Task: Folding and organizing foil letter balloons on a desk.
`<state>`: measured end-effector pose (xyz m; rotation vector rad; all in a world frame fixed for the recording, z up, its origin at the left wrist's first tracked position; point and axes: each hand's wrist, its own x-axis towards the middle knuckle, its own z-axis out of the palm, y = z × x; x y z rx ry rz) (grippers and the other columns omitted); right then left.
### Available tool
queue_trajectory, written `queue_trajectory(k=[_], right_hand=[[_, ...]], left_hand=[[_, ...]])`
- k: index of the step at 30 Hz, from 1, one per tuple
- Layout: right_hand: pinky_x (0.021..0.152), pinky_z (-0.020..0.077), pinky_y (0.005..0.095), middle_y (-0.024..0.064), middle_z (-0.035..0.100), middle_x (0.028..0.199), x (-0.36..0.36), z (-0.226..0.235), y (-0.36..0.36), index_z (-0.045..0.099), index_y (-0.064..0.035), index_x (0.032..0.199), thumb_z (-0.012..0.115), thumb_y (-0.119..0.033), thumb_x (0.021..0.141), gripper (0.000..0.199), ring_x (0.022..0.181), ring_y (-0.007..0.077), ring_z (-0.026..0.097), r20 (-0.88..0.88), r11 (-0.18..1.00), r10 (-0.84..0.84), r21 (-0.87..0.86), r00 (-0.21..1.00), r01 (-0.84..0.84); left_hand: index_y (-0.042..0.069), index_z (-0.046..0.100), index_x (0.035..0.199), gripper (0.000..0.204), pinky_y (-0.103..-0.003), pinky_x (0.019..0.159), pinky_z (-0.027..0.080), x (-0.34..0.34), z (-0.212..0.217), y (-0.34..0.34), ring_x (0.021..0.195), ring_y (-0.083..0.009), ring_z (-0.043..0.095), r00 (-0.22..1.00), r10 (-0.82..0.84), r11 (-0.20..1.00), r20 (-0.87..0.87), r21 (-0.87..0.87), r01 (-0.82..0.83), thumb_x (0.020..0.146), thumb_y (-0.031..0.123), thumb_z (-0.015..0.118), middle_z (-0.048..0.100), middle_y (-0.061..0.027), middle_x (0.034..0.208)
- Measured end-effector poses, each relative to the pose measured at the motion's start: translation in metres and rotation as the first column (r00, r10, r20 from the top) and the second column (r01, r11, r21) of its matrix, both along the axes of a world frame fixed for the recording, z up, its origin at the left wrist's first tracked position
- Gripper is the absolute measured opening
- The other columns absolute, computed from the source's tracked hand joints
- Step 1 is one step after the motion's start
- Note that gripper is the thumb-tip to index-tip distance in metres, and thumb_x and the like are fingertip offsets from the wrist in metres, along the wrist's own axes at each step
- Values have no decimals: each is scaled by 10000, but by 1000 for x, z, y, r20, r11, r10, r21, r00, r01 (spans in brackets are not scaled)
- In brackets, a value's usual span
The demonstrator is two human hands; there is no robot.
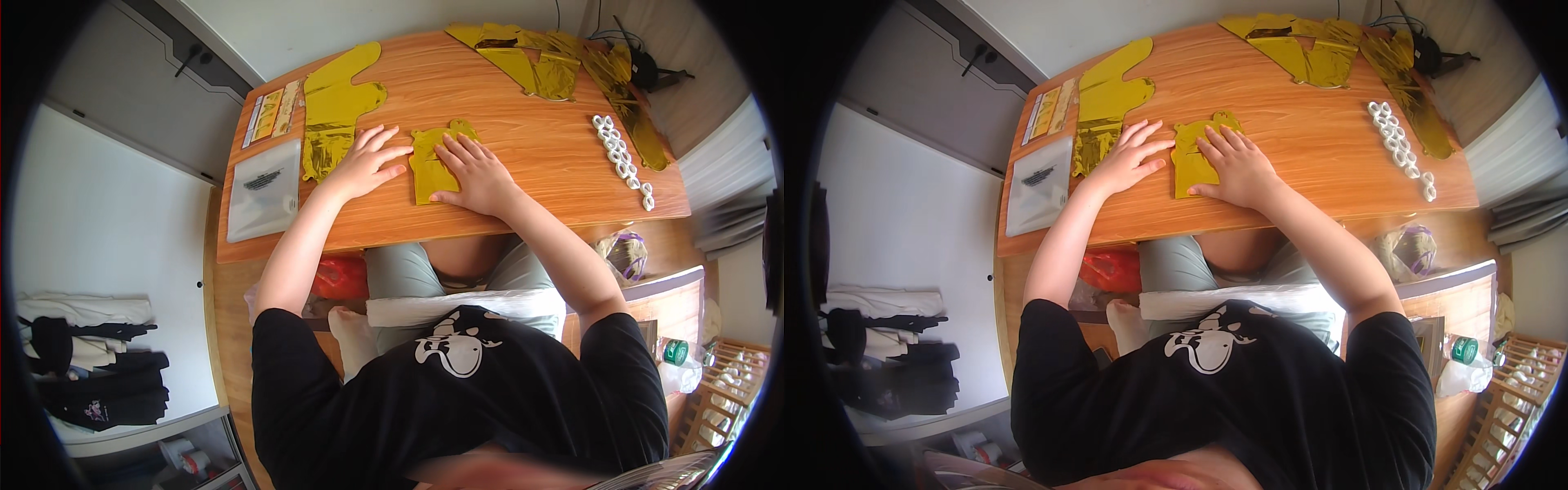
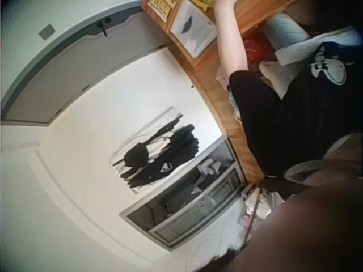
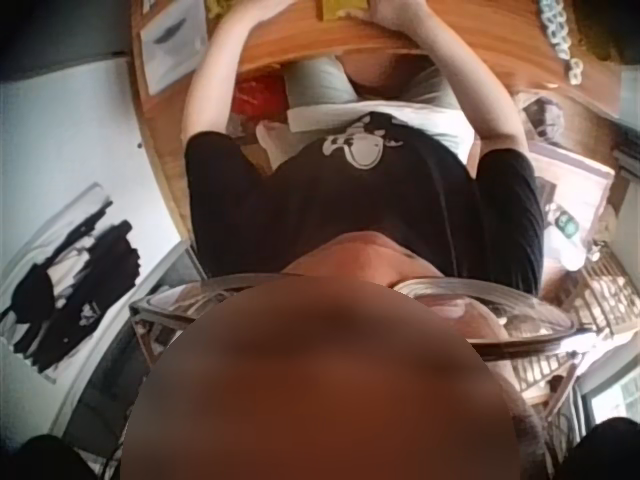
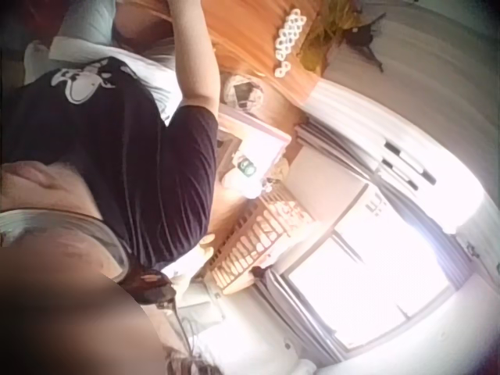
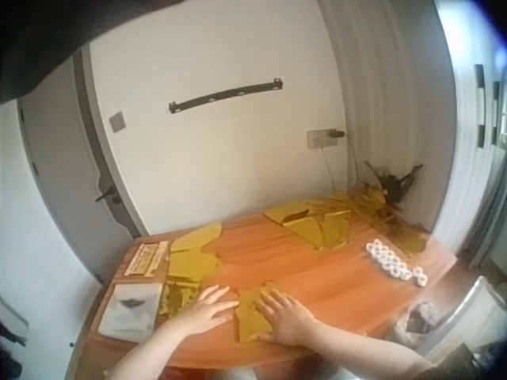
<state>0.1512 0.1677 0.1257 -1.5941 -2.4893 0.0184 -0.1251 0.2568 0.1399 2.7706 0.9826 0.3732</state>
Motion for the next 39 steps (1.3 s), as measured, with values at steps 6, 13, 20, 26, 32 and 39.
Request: queue_trajectory(k=[6,13,20,26,32,39], right_hand=[[1263,241,474,154,304,1674,-2,-1,1,346,-110,1603,467,-822,894,1013,1554,348,261,-1,1000,5,-1,1000,-5],[1264,238,470,151,302,1676,0,-3,3,345,-112,1604,472,-828,887,1021,1555,345,259,-3,1000,7,2,1000,-7],[1268,227,466,150,297,1678,1,-4,2,330,-116,1611,471,-832,884,1030,1556,345,255,-13,1000,1,-8,1000,-1],[1266,230,469,151,295,1679,1,-2,1,337,-117,1609,484,-827,881,1028,1557,345,253,-13,1000,4,-4,1000,-4],[1265,233,471,153,291,1681,1,0,0,337,-114,1610,498,-814,886,1020,1556,351,254,-11,1000,-3,-19,1000,2],[1265,228,475,160,297,1677,1,-2,2,346,-112,1604,504,-806,889,1008,1557,353,249,-23,1000,12,-5,1000,-12]], left_hand=[[219,617,1421,532,-561,1247,222,9,-1,-3,1502,-346,345,990,133,989,39,56,-135,972,501,660,454,-110,1592],[83,365,1592,885,-580,1270,119,32,1,-27,1539,-296,317,986,-57,994,-159,79,70,949,656,573,402,-135,1629],[102,305,1625,936,-630,1257,16,32,7,-31,1599,-315,125,957,-14,1000,-288,-24,7,925,640,617,271,-107,1698],[102,191,1654,1136,-634,1254,-30,35,22,-30,1602,-317,98,919,6,1000,-394,-20,-15,831,743,643,260,-102,1702],[65,89,1657,1314,-625,1255,-48,39,35,-30,1604,-320,63,895,-1,993,-445,-108,-53,741,759,725,233,-146,1703],[63,-5,1657,1334,-584,1256,-79,29,25,-22,1607,-323,-2,950,38,960,-311,-251,-121,772,742,727,99,-239,1711]])
